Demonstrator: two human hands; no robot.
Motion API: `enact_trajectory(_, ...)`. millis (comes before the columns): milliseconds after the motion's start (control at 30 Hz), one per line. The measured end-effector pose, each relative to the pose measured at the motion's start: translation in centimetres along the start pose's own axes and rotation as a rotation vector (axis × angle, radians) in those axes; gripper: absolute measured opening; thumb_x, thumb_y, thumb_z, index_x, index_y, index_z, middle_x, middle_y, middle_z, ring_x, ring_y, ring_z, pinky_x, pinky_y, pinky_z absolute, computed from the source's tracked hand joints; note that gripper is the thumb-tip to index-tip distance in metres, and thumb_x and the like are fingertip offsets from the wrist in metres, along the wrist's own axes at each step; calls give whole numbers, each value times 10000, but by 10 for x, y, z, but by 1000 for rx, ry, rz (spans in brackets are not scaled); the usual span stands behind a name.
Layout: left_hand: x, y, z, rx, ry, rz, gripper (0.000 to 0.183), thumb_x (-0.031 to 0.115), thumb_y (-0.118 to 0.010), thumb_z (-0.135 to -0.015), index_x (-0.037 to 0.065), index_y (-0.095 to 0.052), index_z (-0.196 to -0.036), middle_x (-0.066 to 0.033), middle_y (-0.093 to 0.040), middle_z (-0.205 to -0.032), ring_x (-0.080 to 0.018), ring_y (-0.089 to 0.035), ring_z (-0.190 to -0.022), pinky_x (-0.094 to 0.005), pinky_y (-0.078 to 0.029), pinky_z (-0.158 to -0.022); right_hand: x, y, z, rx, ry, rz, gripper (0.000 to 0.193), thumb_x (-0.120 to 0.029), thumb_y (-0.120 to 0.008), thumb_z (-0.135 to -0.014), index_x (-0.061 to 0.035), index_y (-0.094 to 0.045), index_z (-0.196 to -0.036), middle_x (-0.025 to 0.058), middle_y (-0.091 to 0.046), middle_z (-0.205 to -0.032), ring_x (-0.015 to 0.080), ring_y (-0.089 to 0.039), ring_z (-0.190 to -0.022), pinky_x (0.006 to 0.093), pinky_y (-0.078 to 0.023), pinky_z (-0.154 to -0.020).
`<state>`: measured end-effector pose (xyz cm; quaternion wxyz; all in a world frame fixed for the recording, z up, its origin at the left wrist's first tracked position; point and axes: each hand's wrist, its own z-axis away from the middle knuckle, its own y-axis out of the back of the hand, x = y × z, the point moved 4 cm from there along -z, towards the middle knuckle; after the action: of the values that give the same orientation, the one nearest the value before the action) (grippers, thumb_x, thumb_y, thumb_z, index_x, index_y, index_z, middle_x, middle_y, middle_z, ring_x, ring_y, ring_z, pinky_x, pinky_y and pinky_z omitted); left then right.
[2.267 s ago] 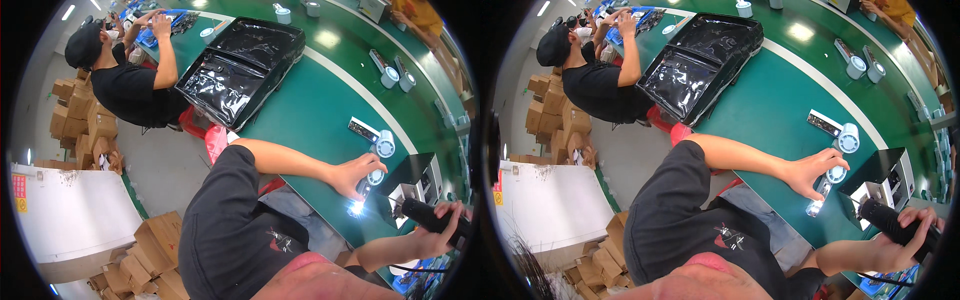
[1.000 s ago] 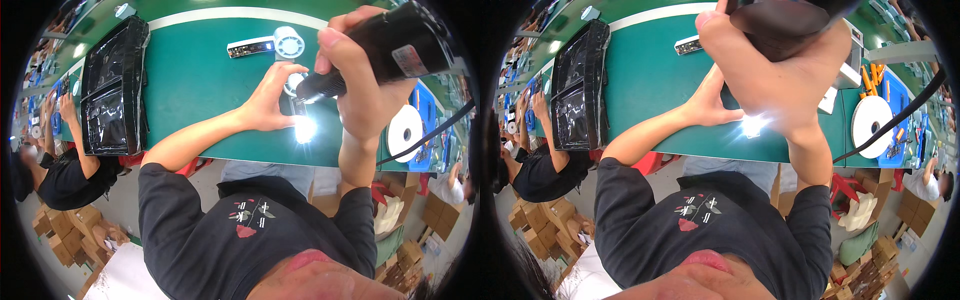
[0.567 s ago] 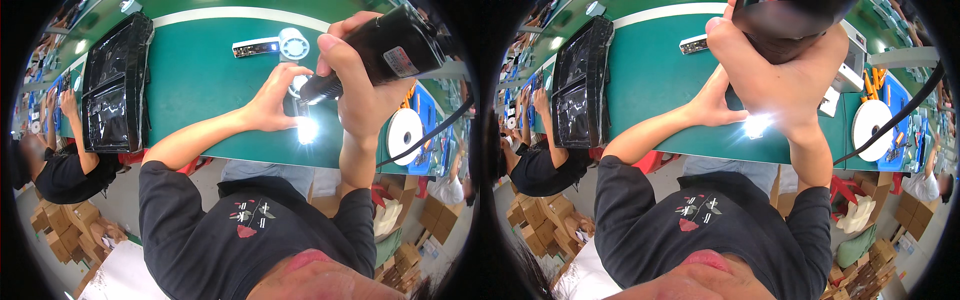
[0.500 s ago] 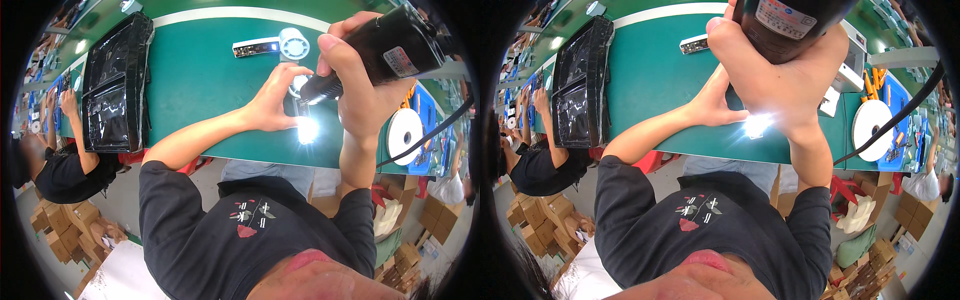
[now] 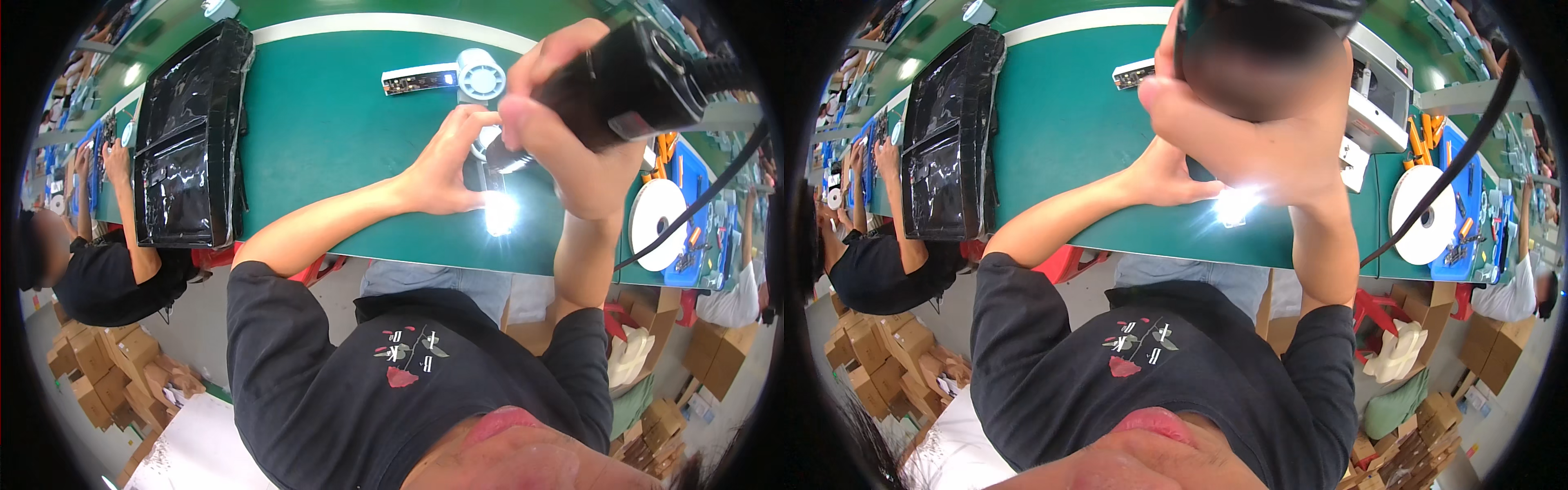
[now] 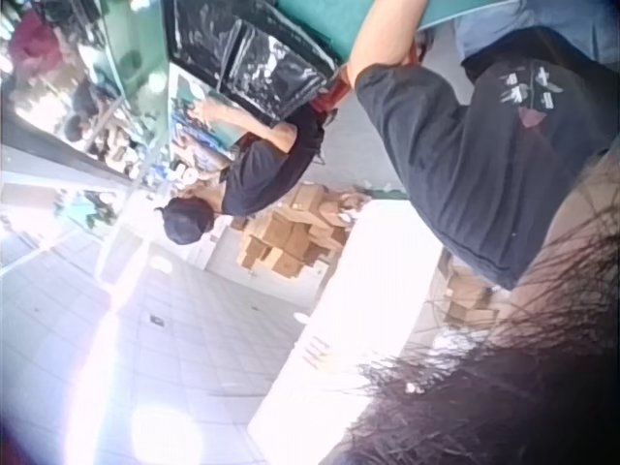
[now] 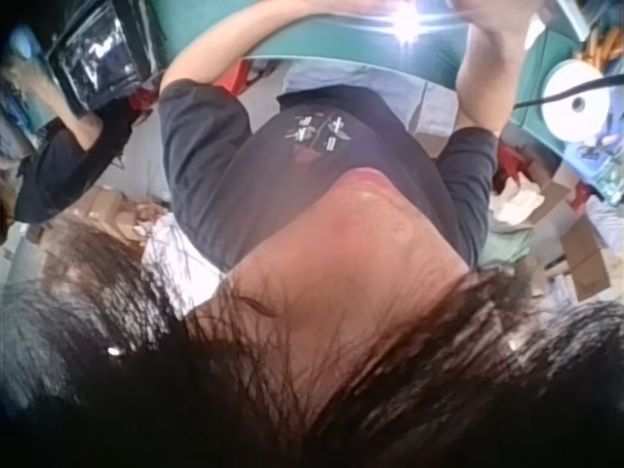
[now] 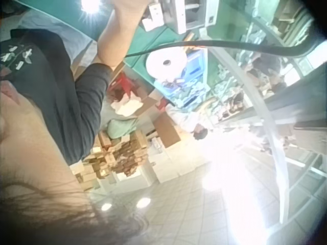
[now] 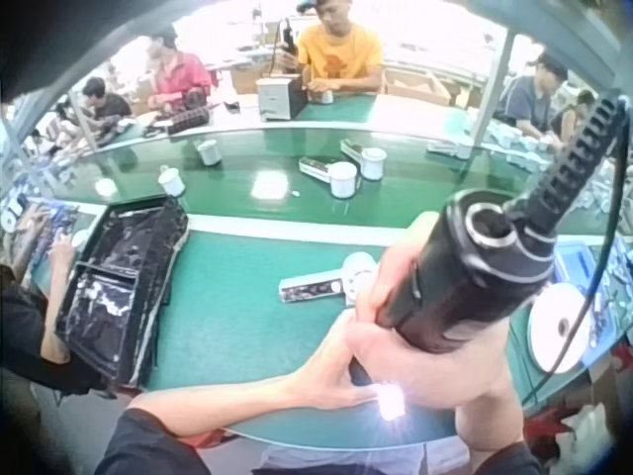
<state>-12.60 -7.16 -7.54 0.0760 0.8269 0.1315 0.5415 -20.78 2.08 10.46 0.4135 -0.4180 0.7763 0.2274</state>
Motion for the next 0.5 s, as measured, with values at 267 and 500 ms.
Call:
enact_trajectory(267,-8,-6,-5,-30,101,158,968,313,-960,-712,115,-448,-1509,-194,-480,-1364,-389,-461,-1312,-513,-407,-1126,-6,1,-17,-657,113,-24,335,52,-826,-705,-52,-540,-844,67,-613,-671,176,-588,-535,277,-461,-525)
enact_trajectory(500,-11,-1,0,85,-142,9,972,385,-934,-678,62,-486,-1477,-193,-508,-1334,-383,-494,-1276,-484,-409,-1117,8,3,-10,-469,-13,-259,364,15,-904,-733,-55,-568,-854,66,-617,-712,160,-602,-586,290,-483,-542)
